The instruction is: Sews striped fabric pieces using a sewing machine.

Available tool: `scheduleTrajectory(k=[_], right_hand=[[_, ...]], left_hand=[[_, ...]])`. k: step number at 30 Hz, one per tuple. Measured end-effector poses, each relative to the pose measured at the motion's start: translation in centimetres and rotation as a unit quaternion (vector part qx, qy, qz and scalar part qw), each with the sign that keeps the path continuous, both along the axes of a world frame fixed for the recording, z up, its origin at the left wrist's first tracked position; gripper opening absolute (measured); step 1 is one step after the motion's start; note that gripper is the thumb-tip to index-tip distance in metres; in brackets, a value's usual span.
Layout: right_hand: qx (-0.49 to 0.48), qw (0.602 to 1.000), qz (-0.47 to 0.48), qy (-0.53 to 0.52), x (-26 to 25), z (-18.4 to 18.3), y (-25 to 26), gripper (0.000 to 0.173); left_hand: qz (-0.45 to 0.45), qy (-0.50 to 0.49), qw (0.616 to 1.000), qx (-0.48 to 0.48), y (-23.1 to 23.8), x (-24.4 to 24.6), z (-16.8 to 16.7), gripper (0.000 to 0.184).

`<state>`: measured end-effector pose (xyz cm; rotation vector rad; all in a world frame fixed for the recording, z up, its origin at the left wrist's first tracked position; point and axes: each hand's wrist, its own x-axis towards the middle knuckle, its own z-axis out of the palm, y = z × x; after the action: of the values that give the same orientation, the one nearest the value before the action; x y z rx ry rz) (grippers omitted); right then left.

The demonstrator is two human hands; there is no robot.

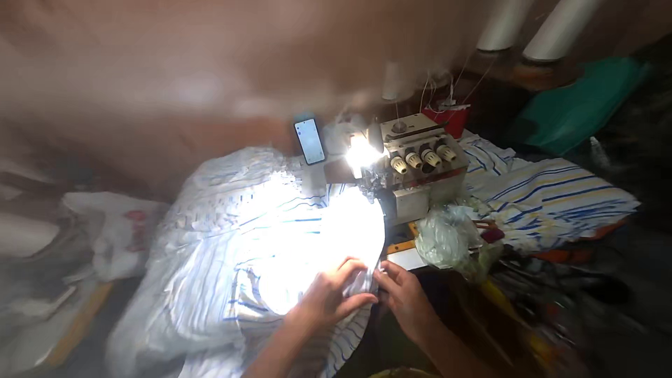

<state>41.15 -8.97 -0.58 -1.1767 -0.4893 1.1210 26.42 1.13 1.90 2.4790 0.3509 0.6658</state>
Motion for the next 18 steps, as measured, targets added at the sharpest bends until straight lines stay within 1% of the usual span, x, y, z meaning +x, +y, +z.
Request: scheduleTrajectory(k=[1,2,3,5,6,8,9,11,13,14,15,16,17,18], right_hand=[[0.004,1.000,-0.005,-0.024,0.2,-0.2,-0.2,0.007],[0.006,0.999,-0.012,-0.045,0.4,-0.3,-0.2,0.007],[0.006,0.999,-0.019,-0.051,0.5,-0.4,-0.2,0.007],[0.003,0.999,-0.022,-0.031,0.6,-0.4,-0.2,0.010],[0.001,1.000,-0.022,-0.019,0.7,-0.4,-0.2,0.011],[0.001,1.000,-0.028,-0.003,0.8,-0.5,-0.2,0.012],[0.000,1.000,-0.030,0.004,0.9,-0.6,-0.1,0.012],[-0.008,0.999,-0.029,0.018,1.0,-0.8,-0.2,0.012],[-0.007,0.999,-0.029,0.032,1.2,-1.2,-0.3,0.015],[-0.006,0.999,-0.030,0.038,1.3,-1.3,-0.3,0.017],[-0.004,0.999,-0.034,0.041,1.4,-1.4,-0.3,0.018],[0.000,0.999,-0.035,0.037,1.5,-1.5,-0.4,0.018],[0.005,0.999,-0.032,0.025,1.7,-1.5,-0.5,0.018],[0.014,0.999,-0.030,0.006,1.9,-1.5,-0.8,0.017]], left_hand=[[-0.006,0.018,0.999,-0.036,0.1,0.5,-0.6,0.038],[-0.009,0.023,0.998,-0.059,0.4,0.8,-0.8,0.033],[-0.013,0.024,0.997,-0.074,0.7,0.9,-0.9,0.028],[-0.013,0.039,0.994,-0.103,0.9,0.7,-0.4,0.019],[-0.005,0.056,0.990,-0.125,0.8,0.6,-0.1,0.018],[0.027,0.095,0.979,-0.177,0.7,0.3,0.9,0.023],[0.051,0.116,0.967,-0.222,0.7,0.4,1.5,0.026],[0.097,0.127,0.922,-0.354,1.0,0.6,2.5,0.026],[0.146,0.074,0.862,-0.481,1.4,0.8,3.2,0.021],[0.187,0.041,0.835,-0.516,1.3,0.9,3.8,0.020],[0.234,0.010,0.818,-0.525,1.1,1.1,4.5,0.022],[0.262,-0.009,0.818,-0.511,1.1,1.3,5.3,0.022],[0.263,-0.018,0.843,-0.468,1.3,1.5,5.9,0.020],[0.234,-0.023,0.887,-0.398,1.4,1.6,6.2,0.017]])
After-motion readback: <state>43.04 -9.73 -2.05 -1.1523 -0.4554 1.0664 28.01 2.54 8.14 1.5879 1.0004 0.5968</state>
